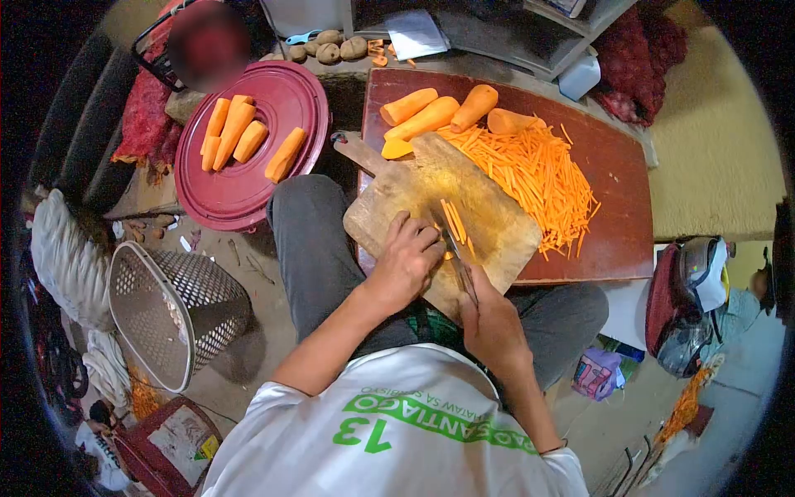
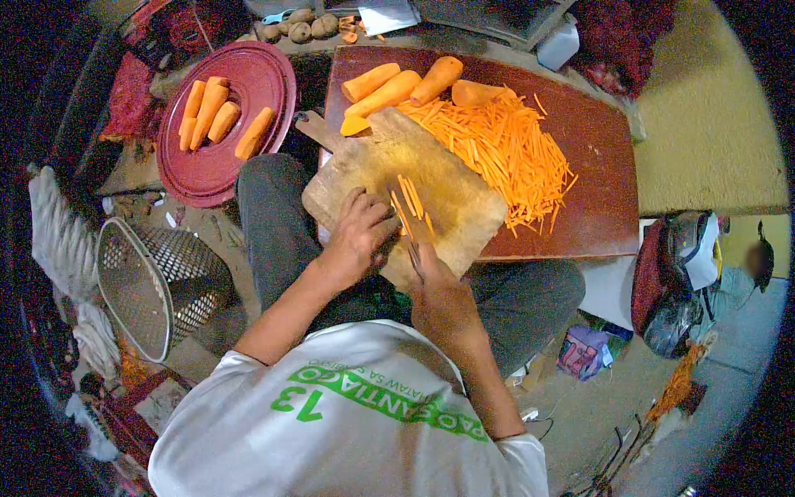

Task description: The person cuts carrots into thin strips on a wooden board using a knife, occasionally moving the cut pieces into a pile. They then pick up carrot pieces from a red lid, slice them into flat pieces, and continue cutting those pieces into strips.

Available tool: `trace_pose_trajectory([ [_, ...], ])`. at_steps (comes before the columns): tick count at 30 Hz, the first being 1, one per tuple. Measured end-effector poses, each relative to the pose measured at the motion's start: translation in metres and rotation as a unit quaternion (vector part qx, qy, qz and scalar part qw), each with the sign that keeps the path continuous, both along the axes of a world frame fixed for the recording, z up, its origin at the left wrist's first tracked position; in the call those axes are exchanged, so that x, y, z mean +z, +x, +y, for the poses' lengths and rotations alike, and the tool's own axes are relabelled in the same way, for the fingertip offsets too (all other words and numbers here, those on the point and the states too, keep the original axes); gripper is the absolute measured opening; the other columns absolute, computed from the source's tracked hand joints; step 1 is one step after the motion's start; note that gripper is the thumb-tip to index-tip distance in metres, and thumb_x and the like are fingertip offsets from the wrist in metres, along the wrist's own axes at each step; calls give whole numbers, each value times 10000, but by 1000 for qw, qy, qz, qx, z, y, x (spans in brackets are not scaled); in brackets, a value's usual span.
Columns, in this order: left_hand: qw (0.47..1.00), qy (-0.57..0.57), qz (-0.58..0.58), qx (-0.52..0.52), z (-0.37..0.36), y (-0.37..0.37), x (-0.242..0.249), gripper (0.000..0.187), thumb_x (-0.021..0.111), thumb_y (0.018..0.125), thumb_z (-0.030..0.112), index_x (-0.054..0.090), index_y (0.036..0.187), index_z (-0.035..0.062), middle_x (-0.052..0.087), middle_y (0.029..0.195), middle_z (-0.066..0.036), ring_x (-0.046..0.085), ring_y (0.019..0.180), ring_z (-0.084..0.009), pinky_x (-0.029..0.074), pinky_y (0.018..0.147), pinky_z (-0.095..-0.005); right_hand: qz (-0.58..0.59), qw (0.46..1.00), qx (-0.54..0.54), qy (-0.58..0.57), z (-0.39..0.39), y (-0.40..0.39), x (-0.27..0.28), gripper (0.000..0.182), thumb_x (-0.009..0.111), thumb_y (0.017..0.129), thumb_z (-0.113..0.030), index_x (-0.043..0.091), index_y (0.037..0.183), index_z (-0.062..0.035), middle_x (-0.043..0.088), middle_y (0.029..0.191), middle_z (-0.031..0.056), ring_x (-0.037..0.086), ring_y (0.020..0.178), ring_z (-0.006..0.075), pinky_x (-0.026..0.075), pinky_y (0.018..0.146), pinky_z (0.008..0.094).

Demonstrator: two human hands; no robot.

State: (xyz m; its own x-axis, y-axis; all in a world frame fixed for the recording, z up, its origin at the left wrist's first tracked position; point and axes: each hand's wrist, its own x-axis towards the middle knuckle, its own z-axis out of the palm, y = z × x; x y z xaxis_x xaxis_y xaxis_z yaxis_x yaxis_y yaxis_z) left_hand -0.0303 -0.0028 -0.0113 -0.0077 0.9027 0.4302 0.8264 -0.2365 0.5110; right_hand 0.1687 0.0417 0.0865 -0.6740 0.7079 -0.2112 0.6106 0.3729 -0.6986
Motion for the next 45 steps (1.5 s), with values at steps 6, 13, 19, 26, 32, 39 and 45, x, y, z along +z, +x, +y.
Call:
trace_pose_trajectory([
  [6,1000,6,-5,4,0,-1,-3,328,773,729,38,772,1057,26,648,1078,-135,604,1149,-358,389,1167,-602,78,996,23,34,14,-6,-16,441,532,1058,-80,486,1481,34,678,1180,354,663,1114,551,547,940,494],
  [13,1000,9,14,11,0,-1,-2,340,787,718,44,770,1058,40,654,1056,-113,620,1134,-331,387,1159,-613,59,998,4,-12,-5,9,-2,412,538,1063,-91,517,1443,68,685,1154,355,659,1130,543,542,959,478],
  [19,999,18,27,16,0,-1,-2,333,790,714,53,764,1046,44,657,1046,-109,629,1129,-326,373,1163,-624,84,996,15,26,15,-15,-11,451,556,1052,-107,477,1482,7,692,1155,353,672,1071,562,538,895,609],
  [26,999,31,31,18,1,1,-7,282,783,725,77,761,1005,56,647,1002,-86,619,1091,-317,384,1106,-603,49,998,-20,-37,-1,12,-5,444,544,1059,-97,520,1486,22,697,1114,339,715,1033,494,560,884,497],
  [32,994,40,81,55,-7,7,6,255,801,693,156,741,931,85,598,927,-33,559,977,-286,350,862,-499,82,997,4,-5,7,-4,-16,498,551,1040,-89,472,1519,22,674,1221,381,668,1137,550,549,941,582],
  [39,996,30,68,52,-6,7,2,244,808,676,142,739,903,87,600,908,-31,568,939,-267,365,840,-488,70,997,-11,-3,-10,14,7,419,564,1057,-88,538,1456,37,691,1102,342,687,1075,526,553,908,480],
  [45,997,27,46,49,-6,7,6,245,811,674,115,740,906,77,607,908,-43,577,925,-276,367,831,-489,81,997,1,11,1,3,-16,473,559,1061,-103,480,1503,45,692,1143,354,678,1104,545,557,910,544],
])
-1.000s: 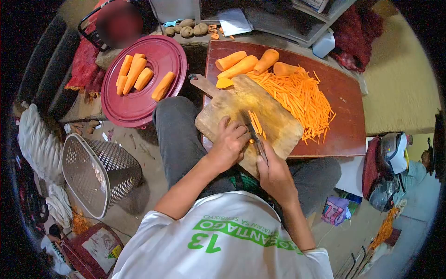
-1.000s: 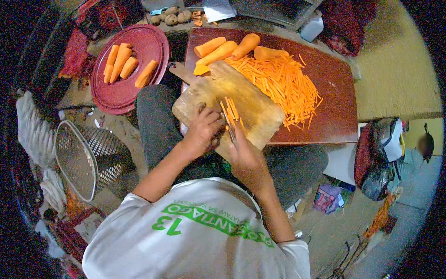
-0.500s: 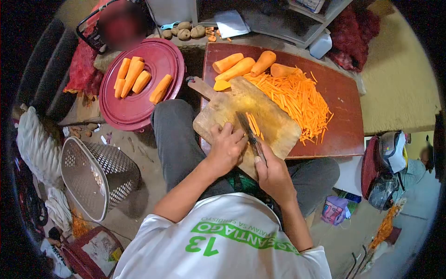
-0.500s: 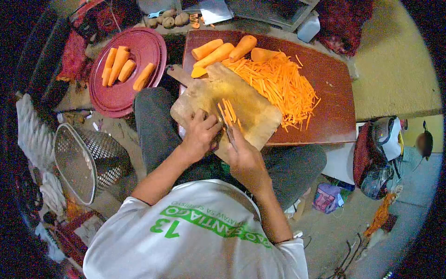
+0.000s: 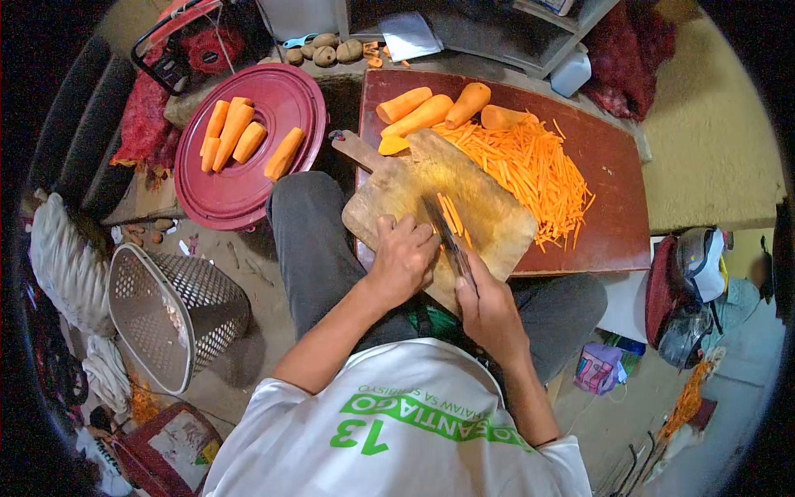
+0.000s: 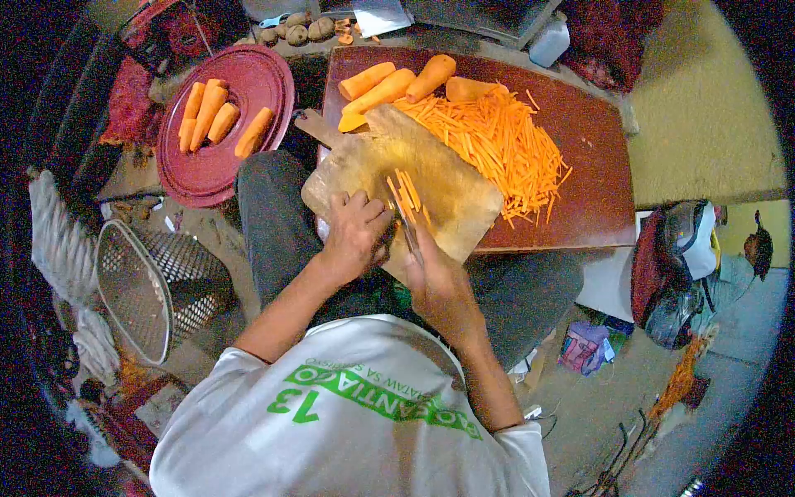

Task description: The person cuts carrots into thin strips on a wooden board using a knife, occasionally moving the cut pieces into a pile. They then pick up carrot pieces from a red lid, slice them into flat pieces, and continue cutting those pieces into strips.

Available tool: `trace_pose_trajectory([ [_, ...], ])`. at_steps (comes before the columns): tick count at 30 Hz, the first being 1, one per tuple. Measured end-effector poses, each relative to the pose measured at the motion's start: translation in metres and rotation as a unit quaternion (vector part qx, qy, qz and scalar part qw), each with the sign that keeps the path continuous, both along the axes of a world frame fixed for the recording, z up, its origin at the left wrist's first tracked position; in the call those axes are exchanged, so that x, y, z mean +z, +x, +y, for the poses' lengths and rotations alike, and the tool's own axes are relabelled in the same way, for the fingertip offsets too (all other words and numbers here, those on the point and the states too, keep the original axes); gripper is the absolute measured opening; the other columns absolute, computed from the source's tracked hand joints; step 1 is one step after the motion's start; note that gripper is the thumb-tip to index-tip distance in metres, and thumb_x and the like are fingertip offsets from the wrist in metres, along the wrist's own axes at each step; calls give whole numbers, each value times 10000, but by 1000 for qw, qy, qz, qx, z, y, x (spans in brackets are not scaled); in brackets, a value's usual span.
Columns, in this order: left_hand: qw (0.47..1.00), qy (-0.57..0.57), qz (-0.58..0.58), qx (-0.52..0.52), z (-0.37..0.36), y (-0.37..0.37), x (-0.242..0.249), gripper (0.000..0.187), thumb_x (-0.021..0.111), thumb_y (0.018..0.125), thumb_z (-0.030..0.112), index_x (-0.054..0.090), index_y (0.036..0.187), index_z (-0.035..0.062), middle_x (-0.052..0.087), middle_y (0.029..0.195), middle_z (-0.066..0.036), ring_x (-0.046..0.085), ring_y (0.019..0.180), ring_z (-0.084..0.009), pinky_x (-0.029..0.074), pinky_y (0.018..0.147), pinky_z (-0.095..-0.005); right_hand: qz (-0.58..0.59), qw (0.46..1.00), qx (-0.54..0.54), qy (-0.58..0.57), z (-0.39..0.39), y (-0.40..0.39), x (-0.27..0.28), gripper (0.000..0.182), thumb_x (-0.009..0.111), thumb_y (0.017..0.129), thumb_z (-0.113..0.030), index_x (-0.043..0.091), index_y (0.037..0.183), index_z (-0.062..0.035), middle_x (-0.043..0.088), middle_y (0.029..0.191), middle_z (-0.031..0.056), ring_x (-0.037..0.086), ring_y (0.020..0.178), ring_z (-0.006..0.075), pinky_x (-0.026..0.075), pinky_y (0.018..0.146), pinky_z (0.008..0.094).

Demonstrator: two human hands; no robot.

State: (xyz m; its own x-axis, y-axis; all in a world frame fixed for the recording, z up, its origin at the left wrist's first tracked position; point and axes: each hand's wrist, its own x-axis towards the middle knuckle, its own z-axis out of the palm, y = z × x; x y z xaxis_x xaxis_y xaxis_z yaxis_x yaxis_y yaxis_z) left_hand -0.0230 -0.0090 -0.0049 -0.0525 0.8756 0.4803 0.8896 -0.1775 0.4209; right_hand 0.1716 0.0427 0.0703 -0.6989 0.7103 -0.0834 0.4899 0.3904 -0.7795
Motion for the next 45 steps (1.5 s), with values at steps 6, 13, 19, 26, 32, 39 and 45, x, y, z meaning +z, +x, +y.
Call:
trace_pose_trajectory([
  [6,1000,-4,0,5,-1,-1,-1,242,807,672,96,717,896,72,605,907,-57,577,925,-289,365,832,-493,9,1000,-19,-16,-7,7,8,448,547,1071,-108,504,1494,35,693,1054,323,705,1003,512,557,864,492],
  [13,1000,-5,-6,4,2,0,0,278,812,642,92,709,900,69,600,893,-70,581,921,-300,366,832,-493,-28,997,-16,-71,7,-6,3,536,551,1059,-151,440,1556,16,698,1160,371,679,1083,563,539,927,609],
  [19,1000,2,-1,7,3,0,-2,284,812,638,107,706,901,88,607,893,-64,588,906,-293,370,826,-486,-16,998,-38,-49,4,-1,8,505,564,1063,-177,505,1525,19,723,1168,329,717,1085,510,559,941,544],
  [26,999,26,-15,37,14,-2,-9,210,802,726,107,711,915,110,619,894,-58,591,905,-294,368,832,-489,48,993,-103,-25,-2,28,6,439,586,1053,-123,578,1465,30,748,1179,265,769,1042,358,580,915,411],
  [32,990,46,-52,119,20,-31,-1,215,785,840,119,733,1046,88,662,960,-76,619,981,-307,363,898,-490,30,994,-52,-96,-5,42,22,414,617,1053,-108,614,1447,16,699,929,113,657,761,172,526,712,314],
  [39,987,34,29,153,61,-85,19,402,820,843,189,704,1217,102,653,1187,-131,614,1115,-327,363,934,-520,17,998,10,-56,21,35,0,415,656,1021,-94,640,1413,41,767,1101,206,746,1005,222,559,910,337],
  [45,987,-70,33,137,96,-111,8,338,828,834,271,759,1124,113,681,1179,-124,648,1090,-327,373,886,-521,17,998,18,63,64,40,0,474,663,985,-149,639,1438,-13,737,1152,320,737,1074,483,585,944,481],
])
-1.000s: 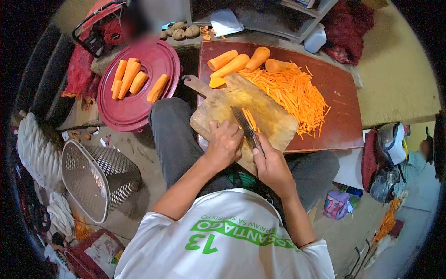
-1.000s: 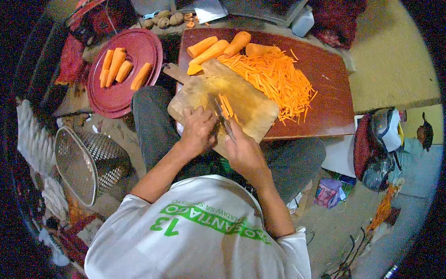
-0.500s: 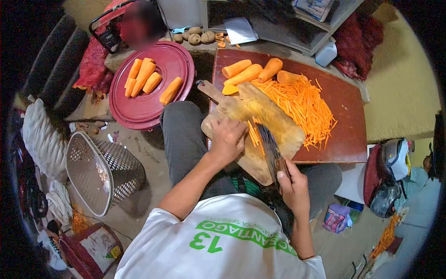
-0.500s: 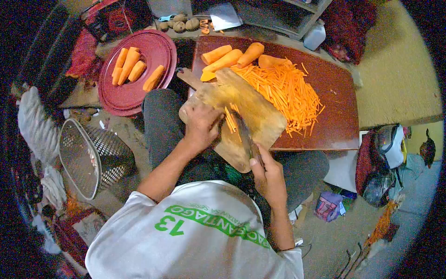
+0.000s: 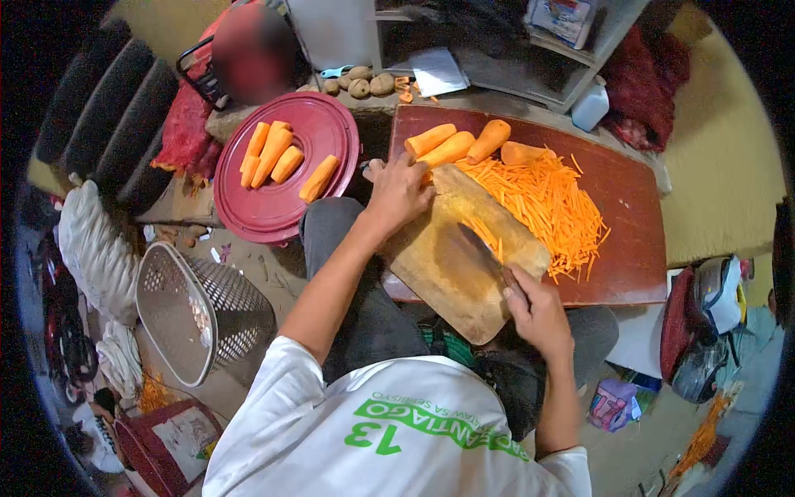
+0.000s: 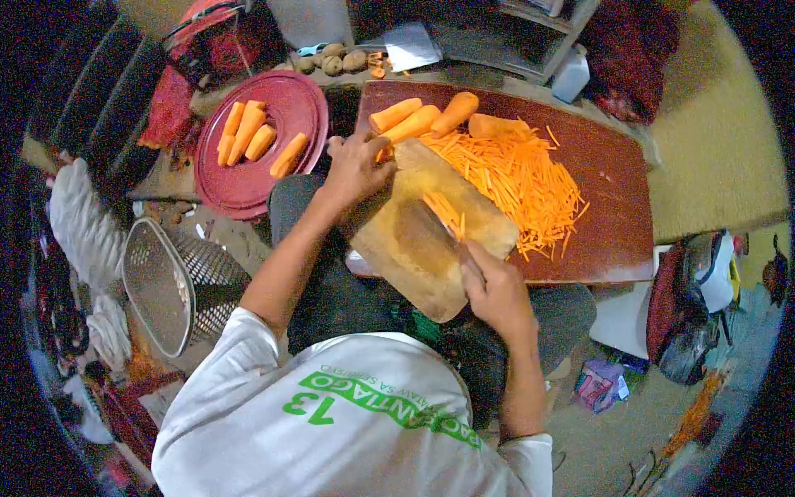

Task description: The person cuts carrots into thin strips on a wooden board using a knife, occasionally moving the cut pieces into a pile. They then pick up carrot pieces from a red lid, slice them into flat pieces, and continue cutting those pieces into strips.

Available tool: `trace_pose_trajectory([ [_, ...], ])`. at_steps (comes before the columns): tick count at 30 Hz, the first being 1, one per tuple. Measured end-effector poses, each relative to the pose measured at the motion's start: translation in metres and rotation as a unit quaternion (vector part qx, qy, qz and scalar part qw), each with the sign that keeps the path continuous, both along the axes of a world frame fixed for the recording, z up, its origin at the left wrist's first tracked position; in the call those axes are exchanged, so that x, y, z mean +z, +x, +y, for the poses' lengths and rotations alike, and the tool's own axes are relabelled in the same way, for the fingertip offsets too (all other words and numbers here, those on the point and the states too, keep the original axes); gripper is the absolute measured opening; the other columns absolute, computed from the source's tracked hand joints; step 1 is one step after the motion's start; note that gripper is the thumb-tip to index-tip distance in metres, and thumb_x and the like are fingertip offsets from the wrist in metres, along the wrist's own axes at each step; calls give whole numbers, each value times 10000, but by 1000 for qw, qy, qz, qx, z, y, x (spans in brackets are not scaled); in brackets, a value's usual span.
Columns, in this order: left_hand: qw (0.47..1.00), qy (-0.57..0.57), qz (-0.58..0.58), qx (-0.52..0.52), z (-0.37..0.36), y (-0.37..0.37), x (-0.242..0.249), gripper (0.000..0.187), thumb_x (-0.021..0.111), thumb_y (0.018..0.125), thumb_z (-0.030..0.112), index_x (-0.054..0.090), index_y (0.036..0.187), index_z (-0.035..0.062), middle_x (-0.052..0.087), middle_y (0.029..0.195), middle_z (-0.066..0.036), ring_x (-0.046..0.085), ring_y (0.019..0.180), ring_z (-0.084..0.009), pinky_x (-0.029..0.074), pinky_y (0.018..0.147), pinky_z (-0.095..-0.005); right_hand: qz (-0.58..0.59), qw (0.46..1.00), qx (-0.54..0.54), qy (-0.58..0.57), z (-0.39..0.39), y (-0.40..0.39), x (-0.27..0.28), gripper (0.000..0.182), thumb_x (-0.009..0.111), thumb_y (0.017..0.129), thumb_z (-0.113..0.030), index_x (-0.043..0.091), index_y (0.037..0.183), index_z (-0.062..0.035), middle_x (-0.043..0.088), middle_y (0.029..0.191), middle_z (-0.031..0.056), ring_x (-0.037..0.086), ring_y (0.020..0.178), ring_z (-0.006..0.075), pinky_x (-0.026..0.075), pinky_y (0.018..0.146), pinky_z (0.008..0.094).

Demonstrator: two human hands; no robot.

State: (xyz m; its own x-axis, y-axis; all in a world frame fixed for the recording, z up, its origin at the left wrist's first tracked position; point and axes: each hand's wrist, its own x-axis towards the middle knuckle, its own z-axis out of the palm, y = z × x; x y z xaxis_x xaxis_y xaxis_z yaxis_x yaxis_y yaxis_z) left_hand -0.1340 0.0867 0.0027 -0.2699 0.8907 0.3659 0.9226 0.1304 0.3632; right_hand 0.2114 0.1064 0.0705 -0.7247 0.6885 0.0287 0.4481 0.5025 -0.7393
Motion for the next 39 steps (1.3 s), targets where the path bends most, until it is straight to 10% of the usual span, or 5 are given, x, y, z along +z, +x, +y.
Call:
trace_pose_trajectory([
  [12,992,71,2,-101,-25,33,-6,218,792,833,149,803,1040,82,644,1020,-153,615,1001,-363,419,921,-512,-7,994,-91,68,80,11,4,410,686,998,-173,686,1392,-58,748,1104,289,755,1033,444,598,884,455],
  [23,989,62,-86,-100,-77,94,-15,353,839,875,191,750,1182,42,631,1229,-198,603,1177,-380,422,1010,-522,75,988,-55,-121,-8,2,-8,439,661,1023,-85,626,1432,69,780,1189,173,726,1072,189,553,946,338],
  [26,986,42,-119,-112,-69,93,-9,310,818,854,103,754,1144,14,634,1261,-211,603,1202,-398,446,1030,-488,91,989,-30,-116,-10,-10,3,443,646,1036,-134,616,1443,37,747,1191,283,755,1129,394,569,961,427],
  [38,968,44,-74,-238,-81,88,-13,438,781,747,42,701,1173,-22,627,1280,-216,611,1200,-422,497,1045,-481,27,992,-6,-121,-40,6,17,412,643,1028,-85,594,1411,58,720,1057,235,732,960,239,551,873,346],
  [39,966,41,-82,-243,-84,88,-8,428,783,761,50,699,1175,-17,627,1266,-215,614,1188,-422,501,1033,-482,26,990,-5,-141,-44,8,15,398,632,1033,-98,596,1407,33,714,1102,263,714,1030,327,554,895,384],
])
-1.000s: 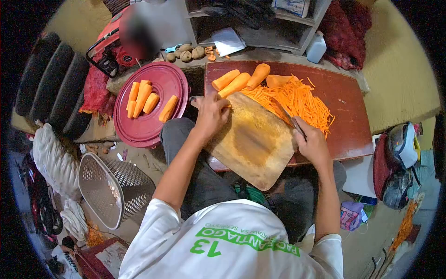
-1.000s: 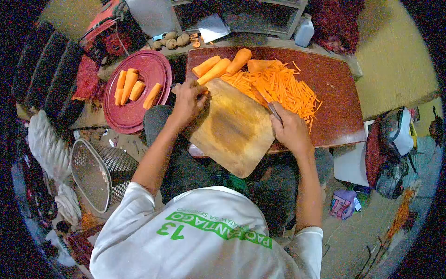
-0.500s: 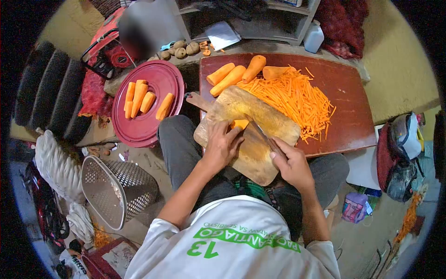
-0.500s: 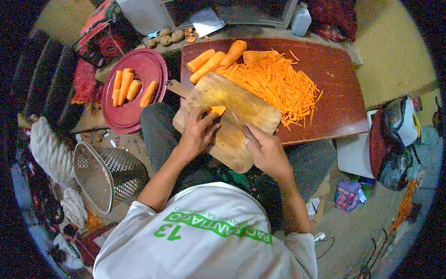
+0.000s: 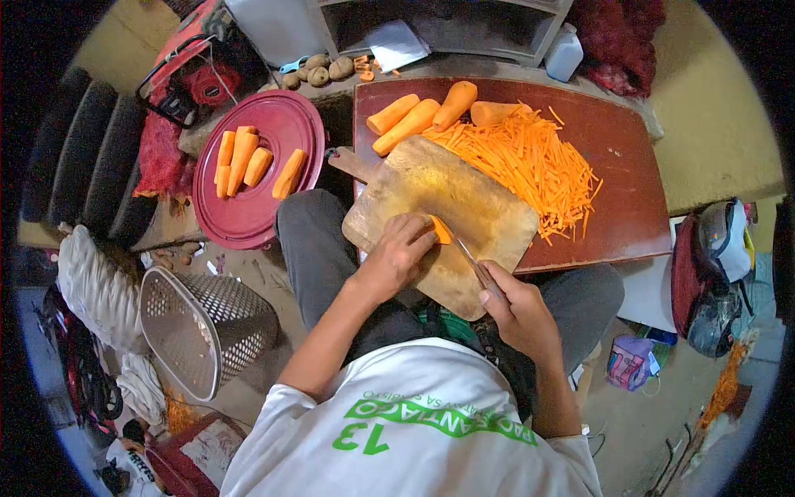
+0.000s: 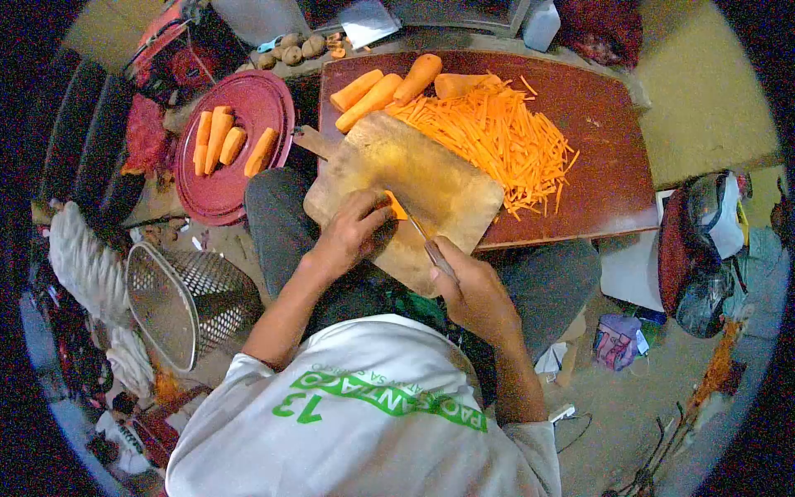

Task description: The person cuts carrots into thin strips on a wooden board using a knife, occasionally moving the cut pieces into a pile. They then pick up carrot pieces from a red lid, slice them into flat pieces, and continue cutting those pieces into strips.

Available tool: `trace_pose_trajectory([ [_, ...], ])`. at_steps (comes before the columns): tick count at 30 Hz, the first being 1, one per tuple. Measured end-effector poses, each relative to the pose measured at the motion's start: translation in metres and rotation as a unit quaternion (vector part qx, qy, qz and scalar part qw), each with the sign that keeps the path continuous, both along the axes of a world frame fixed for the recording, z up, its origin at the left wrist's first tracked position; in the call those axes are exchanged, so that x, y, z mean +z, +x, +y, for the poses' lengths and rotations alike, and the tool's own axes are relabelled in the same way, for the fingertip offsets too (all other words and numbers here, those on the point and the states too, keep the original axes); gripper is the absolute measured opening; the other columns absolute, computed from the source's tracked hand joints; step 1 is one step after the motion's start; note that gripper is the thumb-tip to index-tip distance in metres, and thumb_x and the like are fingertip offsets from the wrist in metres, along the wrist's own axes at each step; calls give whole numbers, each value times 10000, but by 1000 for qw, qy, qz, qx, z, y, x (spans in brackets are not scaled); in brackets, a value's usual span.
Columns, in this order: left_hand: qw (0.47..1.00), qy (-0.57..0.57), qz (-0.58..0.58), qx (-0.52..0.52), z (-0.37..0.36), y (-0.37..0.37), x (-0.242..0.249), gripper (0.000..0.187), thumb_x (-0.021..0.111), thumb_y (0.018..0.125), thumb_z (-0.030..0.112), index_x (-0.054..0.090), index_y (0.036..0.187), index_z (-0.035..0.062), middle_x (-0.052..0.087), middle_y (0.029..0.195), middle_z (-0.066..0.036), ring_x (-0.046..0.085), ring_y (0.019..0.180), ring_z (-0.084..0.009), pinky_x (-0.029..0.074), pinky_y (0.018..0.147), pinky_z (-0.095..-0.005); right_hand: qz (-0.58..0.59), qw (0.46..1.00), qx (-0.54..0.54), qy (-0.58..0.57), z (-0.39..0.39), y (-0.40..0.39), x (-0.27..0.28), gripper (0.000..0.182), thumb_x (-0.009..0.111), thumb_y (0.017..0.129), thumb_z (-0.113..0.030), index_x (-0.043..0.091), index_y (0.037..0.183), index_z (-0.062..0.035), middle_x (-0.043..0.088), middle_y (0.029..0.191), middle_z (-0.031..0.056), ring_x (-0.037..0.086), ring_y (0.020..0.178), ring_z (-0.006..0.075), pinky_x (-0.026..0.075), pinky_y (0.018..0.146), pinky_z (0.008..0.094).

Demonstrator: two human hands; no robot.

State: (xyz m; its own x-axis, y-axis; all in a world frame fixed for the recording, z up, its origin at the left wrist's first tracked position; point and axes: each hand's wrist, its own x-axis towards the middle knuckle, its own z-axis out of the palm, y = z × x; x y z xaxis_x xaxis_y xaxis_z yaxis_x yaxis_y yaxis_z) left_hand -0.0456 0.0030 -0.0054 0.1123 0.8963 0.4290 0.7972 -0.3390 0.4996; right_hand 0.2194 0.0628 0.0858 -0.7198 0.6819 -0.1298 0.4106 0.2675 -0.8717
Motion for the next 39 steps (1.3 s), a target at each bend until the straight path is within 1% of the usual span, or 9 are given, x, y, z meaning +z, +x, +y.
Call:
trace_pose_trajectory([
  [2,1000,-5,-11,-12,0,-1,11,408,788,790,65,694,1180,-5,625,1237,-213,620,1165,-422,510,1009,-485,1,999,3,-38,-3,4,-2,371,609,1042,-124,602,1397,-16,703,1190,318,678,1170,504,560,939,460],
  [8,995,40,-55,70,10,-6,-3,340,810,862,77,711,1184,28,655,1154,-172,646,1054,-397,516,933,-490,30,998,-51,-18,-5,3,-2,355,606,1049,-122,617,1382,2,725,1130,295,720,1104,485,574,900,446],
  [14,990,-24,-118,79,16,-6,1,344,841,869,105,734,1184,15,687,1180,-212,662,1111,-427,544,977,-481,32,999,-3,-4,-3,8,-4,353,615,1045,-114,621,1377,7,735,1125,288,739,1082,463,580,894,436],
  [17,986,-78,-135,53,17,-12,1,367,848,879,135,733,1204,10,699,1161,-201,663,1131,-413,538,996,-481,7,999,-20,-34,-5,12,2,364,626,1038,-113,616,1377,18,736,1153,287,736,1094,464,578,906,442],
  [20,992,25,-86,91,12,-1,3,377,844,885,145,729,1215,4,705,1117,-196,677,1106,-406,545,976,-472,4,998,-57,10,-8,15,-4,383,628,1037,-117,609,1393,22,729,1198,293,725,1133,467,573,937,446],
  [26,986,-18,-124,110,24,2,0,303,831,883,112,753,1156,4,717,1133,-195,672,1072,-405,535,967,-486,30,998,-63,13,-2,0,-12,419,622,1042,-144,597,1424,28,715,1243,310,713,1188,459,562,980,443],
  [32,994,19,-85,69,17,0,-9,359,782,774,-5,767,1132,6,721,1097,-167,646,1042,-395,529,965,-478,-24,997,-55,-38,-3,-6,2,427,623,1045,-156,592,1429,29,726,1246,291,711,1200,458,563,972,447],
  [35,997,-43,-55,44,-1,3,0,428,766,702,-22,766,1129,-4,709,1141,-172,630,1081,-392,532,968,-478,-36,998,-25,-38,-12,11,-1,436,609,1057,-171,576,1446,23,733,1233,285,713,1175,471,566,966,478],
  [39,998,-31,-43,38,-14,13,4,441,767,701,-17,743,1141,-4,660,1215,-169,603,1091,-385,527,963,-479,-48,999,-8,8,-21,17,-4,466,590,1075,-205,534,1483,14,711,1280,295,697,1180,484,554,986,524],
])
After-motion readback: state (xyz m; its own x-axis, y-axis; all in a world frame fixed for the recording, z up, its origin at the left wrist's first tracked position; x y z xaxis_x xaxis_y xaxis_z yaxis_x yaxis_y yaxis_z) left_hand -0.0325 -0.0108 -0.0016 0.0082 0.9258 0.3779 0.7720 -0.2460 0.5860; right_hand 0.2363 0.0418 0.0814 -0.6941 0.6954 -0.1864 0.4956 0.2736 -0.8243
